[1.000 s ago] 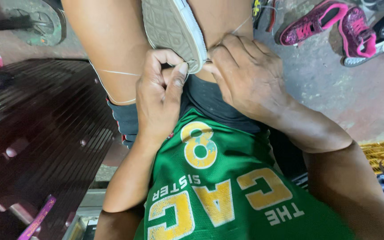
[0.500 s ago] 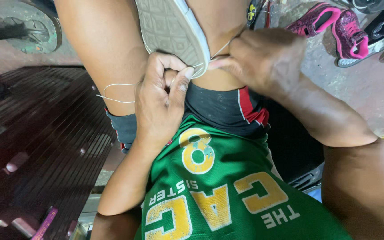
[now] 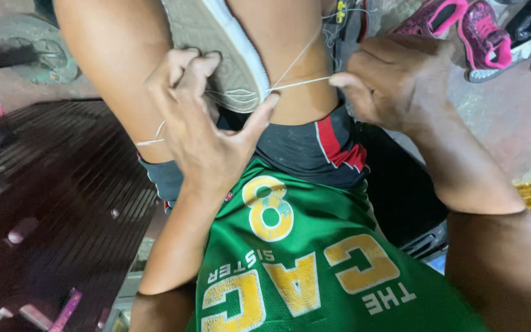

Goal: The person sews the sole of a white slip-on shoe using a needle and white thread. They repeatedly push the needle through the sole and pull the thread tight, working along the edge of the sole while holding the shoe on their lap.

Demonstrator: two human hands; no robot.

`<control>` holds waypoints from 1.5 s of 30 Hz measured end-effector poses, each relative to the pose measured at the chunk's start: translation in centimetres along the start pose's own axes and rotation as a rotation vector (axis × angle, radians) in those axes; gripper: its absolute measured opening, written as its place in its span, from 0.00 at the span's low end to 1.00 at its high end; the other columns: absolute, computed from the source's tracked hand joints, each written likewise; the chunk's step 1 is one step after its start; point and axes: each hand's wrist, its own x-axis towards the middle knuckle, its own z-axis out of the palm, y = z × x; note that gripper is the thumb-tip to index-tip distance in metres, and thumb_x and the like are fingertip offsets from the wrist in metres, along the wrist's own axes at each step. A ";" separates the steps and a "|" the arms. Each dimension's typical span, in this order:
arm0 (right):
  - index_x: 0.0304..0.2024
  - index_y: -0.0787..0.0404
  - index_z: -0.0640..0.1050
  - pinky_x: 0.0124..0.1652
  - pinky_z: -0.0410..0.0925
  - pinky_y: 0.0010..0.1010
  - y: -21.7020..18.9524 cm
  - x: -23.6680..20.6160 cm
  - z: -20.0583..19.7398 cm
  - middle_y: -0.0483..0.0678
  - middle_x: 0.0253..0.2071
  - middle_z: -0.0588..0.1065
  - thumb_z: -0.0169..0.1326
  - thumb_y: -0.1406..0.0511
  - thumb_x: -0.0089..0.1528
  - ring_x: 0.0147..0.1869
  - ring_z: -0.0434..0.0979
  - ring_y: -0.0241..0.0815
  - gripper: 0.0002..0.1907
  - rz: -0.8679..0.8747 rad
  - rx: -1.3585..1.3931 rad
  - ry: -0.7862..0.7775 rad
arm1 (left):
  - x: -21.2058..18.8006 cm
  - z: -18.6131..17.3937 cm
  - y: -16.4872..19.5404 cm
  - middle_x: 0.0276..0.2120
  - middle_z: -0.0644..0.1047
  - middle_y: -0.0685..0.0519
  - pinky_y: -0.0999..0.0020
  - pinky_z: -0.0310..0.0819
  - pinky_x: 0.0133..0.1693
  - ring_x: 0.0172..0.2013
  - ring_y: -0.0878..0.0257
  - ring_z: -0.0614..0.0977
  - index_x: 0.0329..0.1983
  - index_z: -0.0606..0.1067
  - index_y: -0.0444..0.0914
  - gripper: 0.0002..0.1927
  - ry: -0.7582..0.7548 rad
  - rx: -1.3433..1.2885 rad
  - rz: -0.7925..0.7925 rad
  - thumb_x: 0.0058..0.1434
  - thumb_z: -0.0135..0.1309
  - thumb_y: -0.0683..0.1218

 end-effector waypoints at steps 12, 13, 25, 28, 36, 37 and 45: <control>0.29 0.57 0.73 0.31 0.62 0.37 -2.0 -0.7 -1.8 0.46 0.28 0.65 0.66 0.54 0.70 0.30 0.71 0.46 0.22 0.022 0.058 0.037 | 0.5 0.0 5.4 0.51 0.75 0.56 0.66 0.72 0.37 0.42 0.57 0.74 0.53 0.79 0.44 0.14 -0.101 0.287 0.305 0.67 0.68 0.45; 0.28 0.57 0.73 0.30 0.62 0.35 -2.1 -0.6 -1.9 0.46 0.27 0.65 0.66 0.54 0.71 0.29 0.70 0.45 0.23 0.022 0.069 0.036 | 0.5 0.0 5.4 0.51 0.76 0.57 0.65 0.72 0.37 0.42 0.57 0.74 0.53 0.79 0.45 0.13 -0.120 0.278 0.293 0.67 0.67 0.44; 0.46 0.63 0.77 0.44 0.71 0.32 -3.6 1.5 1.5 0.50 0.50 0.74 0.65 0.61 0.66 0.49 0.78 0.43 0.14 -0.086 0.468 0.138 | 0.8 -2.5 4.0 0.38 0.75 0.59 0.77 0.70 0.38 0.36 0.73 0.74 0.51 0.68 0.39 0.09 -0.220 -1.082 -0.439 0.72 0.48 0.35; 0.42 0.62 0.75 0.40 0.69 0.27 -3.1 0.8 1.2 0.48 0.42 0.75 0.60 0.70 0.66 0.42 0.77 0.36 0.06 0.053 0.764 -0.050 | 1.2 -2.9 3.9 0.36 0.77 0.59 0.81 0.66 0.30 0.32 0.75 0.76 0.57 0.66 0.37 0.13 -0.310 -0.998 -0.426 0.70 0.45 0.35; 0.40 0.59 0.76 0.32 0.66 0.23 -3.8 0.3 -2.8 0.45 0.31 0.74 0.61 0.70 0.66 0.30 0.74 0.32 0.05 0.259 1.016 -0.112 | 0.8 -1.9 4.3 0.41 0.74 0.50 0.75 0.77 0.36 0.35 0.65 0.79 0.74 0.62 0.43 0.39 -0.381 -0.224 -0.053 0.64 0.67 0.35; 0.40 0.59 0.78 0.29 0.64 0.26 -4.2 0.3 -1.9 0.45 0.27 0.72 0.64 0.67 0.63 0.26 0.72 0.34 0.07 0.269 0.885 -0.106 | 0.8 -1.8 4.2 0.40 0.72 0.50 0.74 0.77 0.36 0.34 0.64 0.78 0.75 0.61 0.44 0.41 -0.368 -0.186 -0.041 0.62 0.68 0.35; 0.44 0.60 0.78 0.35 0.67 0.33 -1.7 0.3 -0.7 0.50 0.36 0.75 0.60 0.67 0.71 0.37 0.77 0.47 0.03 0.094 0.227 0.132 | 0.2 -1.4 3.7 0.47 0.68 0.49 0.73 0.79 0.38 0.37 0.65 0.78 0.74 0.53 0.43 0.46 -0.260 -0.265 0.074 0.62 0.71 0.36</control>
